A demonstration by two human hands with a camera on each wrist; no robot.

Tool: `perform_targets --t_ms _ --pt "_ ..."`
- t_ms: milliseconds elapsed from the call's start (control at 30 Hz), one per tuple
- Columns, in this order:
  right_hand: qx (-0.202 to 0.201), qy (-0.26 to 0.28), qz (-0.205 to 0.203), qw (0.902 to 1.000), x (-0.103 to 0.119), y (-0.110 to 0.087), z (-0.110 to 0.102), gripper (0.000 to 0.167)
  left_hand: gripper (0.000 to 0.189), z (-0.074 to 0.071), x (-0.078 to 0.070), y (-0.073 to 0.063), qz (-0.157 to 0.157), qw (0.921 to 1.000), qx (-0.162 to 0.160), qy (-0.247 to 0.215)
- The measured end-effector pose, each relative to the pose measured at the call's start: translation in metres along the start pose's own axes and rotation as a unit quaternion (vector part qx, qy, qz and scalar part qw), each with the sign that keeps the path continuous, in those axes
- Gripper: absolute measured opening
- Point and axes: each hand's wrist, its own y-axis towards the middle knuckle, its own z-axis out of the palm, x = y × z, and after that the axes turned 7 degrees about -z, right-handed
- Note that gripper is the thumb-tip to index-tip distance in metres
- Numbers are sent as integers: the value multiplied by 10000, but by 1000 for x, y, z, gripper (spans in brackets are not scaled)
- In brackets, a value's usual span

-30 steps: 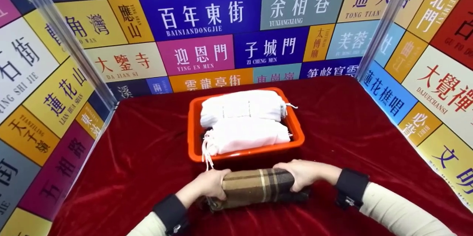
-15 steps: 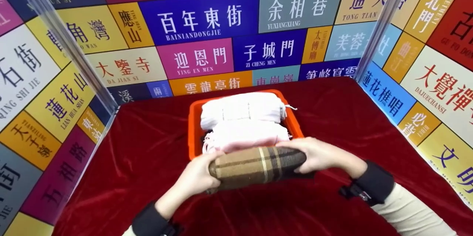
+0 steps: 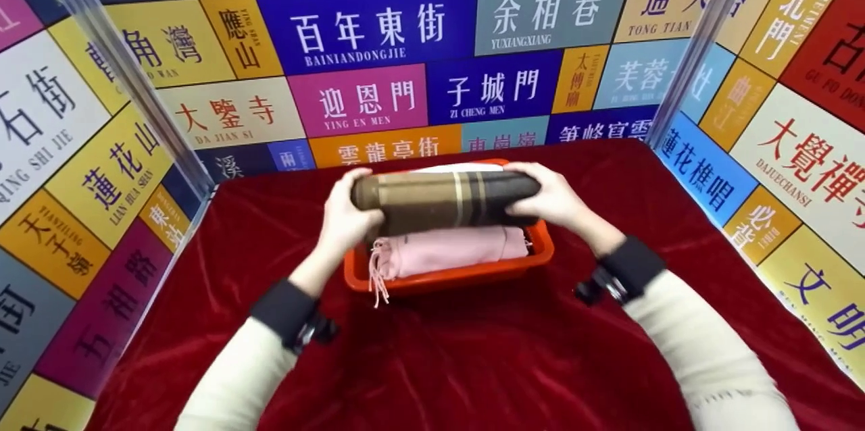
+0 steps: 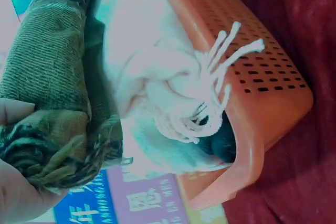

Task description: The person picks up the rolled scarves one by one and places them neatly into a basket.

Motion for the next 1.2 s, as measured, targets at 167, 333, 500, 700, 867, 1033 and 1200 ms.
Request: perform_targets --t_ms 167,333,500,700,867,1033,1200 --pt "388 -437 47 9983 -18 25 8 68 69 7 10 23 1 9983 15 590" --pt "973 -1704 -651 9784 -14 24 17 73 68 12 10 23 982 9609 195 2581" --pt "1501 -2525 -1509 9439 6 24 34 83 70 24 4 18 2153 9078 575 3553" --pt "1791 -2862 -1739 9251 4 30 49 80 68 39 17 16 1913 8974 788 3897" --pt "1917 -2641 -1599 9317 -5 30 54 75 65 49 33 12 1725 9013 834 3884" --pt "1859 -2606 -1669 9326 -12 23 54 73 66 57 40 6 1716 9035 953 3811" --pt "1814 -2597 -1685 9334 -14 21 53 73 65 60 41 5 1752 9028 930 3816"
